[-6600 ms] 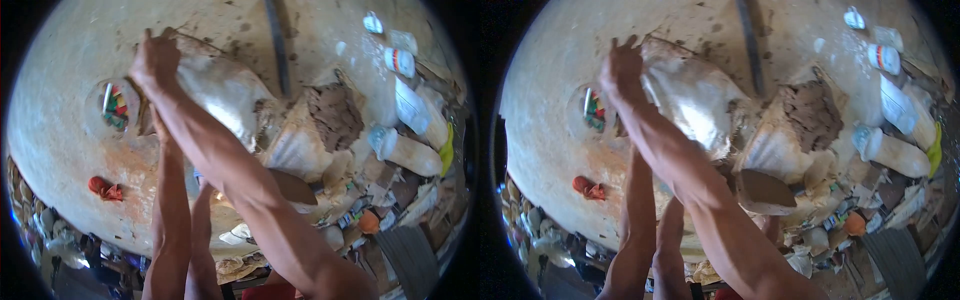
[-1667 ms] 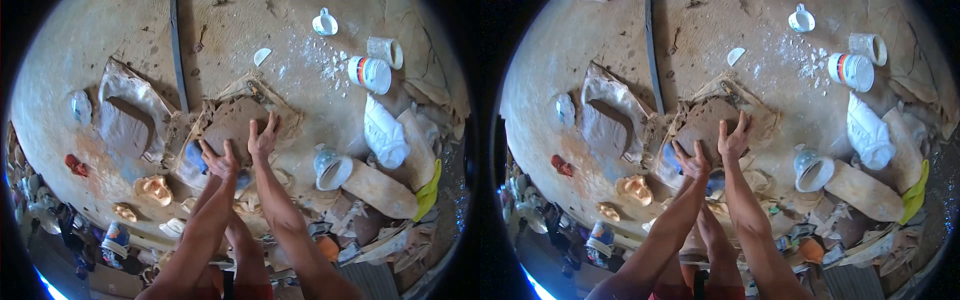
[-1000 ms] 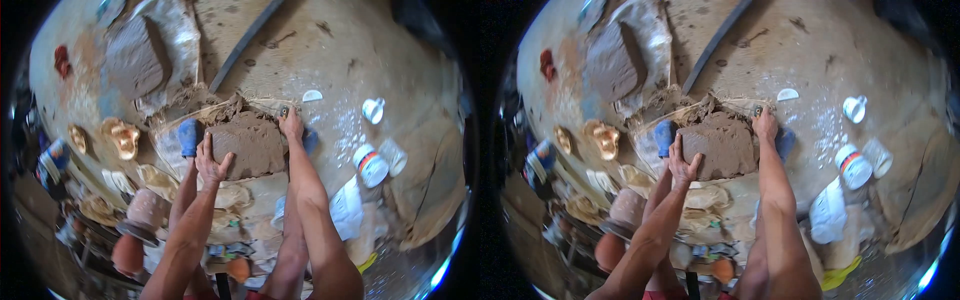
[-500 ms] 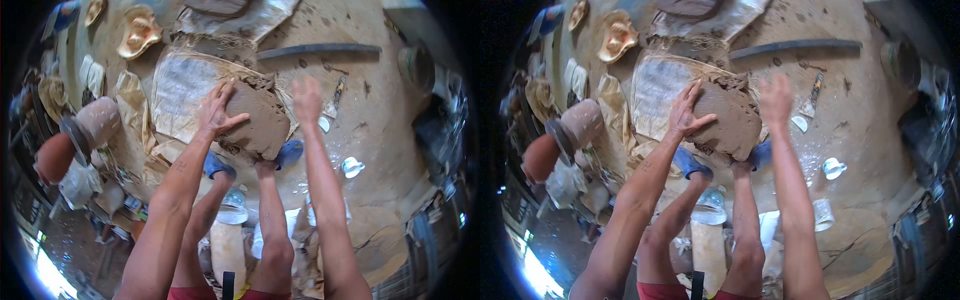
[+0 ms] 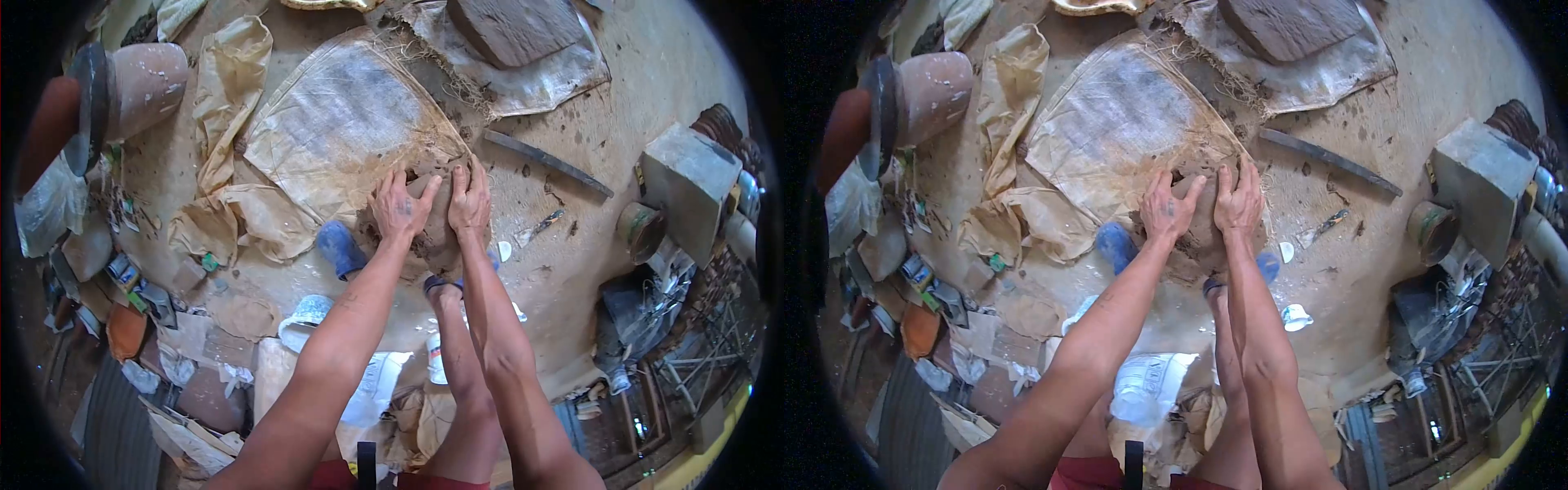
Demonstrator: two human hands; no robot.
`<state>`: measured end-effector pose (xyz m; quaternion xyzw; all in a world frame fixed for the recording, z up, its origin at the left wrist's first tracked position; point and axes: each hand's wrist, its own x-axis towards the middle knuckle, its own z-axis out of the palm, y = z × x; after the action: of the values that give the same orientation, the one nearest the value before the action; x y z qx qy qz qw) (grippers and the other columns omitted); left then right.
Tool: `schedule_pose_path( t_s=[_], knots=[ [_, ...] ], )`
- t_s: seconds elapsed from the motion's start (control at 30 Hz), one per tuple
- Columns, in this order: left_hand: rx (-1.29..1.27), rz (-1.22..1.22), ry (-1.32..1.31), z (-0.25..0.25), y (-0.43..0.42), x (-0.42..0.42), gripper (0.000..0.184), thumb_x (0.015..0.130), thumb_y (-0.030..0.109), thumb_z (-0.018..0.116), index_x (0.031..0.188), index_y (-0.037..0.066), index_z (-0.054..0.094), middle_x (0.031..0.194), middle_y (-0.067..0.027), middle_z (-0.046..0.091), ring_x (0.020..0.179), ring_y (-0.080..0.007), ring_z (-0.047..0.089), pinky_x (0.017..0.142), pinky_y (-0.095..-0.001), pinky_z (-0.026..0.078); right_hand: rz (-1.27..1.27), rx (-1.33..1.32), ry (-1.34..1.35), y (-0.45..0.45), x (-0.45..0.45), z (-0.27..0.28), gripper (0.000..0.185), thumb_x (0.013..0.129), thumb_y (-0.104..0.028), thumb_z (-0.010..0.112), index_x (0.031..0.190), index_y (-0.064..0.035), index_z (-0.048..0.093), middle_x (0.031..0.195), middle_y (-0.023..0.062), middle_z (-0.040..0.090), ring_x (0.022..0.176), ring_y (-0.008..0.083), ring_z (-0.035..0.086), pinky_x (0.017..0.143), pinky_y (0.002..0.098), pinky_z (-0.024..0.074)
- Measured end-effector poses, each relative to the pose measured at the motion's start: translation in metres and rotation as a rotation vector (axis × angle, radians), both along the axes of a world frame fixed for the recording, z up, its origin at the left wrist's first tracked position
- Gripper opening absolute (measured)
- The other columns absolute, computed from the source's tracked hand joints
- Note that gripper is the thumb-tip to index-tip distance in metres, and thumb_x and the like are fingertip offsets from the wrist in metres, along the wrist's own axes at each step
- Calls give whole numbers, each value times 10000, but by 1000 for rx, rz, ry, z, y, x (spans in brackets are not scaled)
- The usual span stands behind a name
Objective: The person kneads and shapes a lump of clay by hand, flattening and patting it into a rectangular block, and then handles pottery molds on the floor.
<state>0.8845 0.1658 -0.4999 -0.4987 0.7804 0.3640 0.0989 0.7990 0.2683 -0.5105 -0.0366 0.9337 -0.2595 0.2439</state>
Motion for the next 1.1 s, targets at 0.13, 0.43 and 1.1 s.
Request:
schedule_pose_path(
  t_s=[0.13, 0.43, 1.1],
  knots=[
    [-19, 38, -19, 1, -1, 2, 866, 822, 628, 722, 1428, 28, 566, 1404, -230, 596, 1295, -398, 564, 1123, -483, 405, 119, 32, -108, 2, -10, -3, 678, 1035, -531, 419, 1527, -64, 431, 1533, 204, 469, 1424, 384, 435, 1155, 603, 291],
    [37, 134, 108, -6, 1, 6, 847, 802, 624, 746, 1388, 30, 605, 1427, -228, 581, 1355, -364, 530, 1130, -453, 421, 420, 13, -127, -26, -39, -16, 586, 963, -580, 516, 1272, -125, 719, 1465, 135, 571, 1401, 353, 463, 1140, 605, 289],
    [-74, 78, 196, -2, 34, 28, 786, 746, 632, 761, 1272, 52, 692, 1365, -205, 620, 1346, -383, 498, 1162, -579, 276, 436, -149, -171, 14, -27, -3, 425, 923, -337, 579, 1221, -69, 722, 1223, 197, 665, 1274, 402, 552, 1116, 556, 342]
  ],
)
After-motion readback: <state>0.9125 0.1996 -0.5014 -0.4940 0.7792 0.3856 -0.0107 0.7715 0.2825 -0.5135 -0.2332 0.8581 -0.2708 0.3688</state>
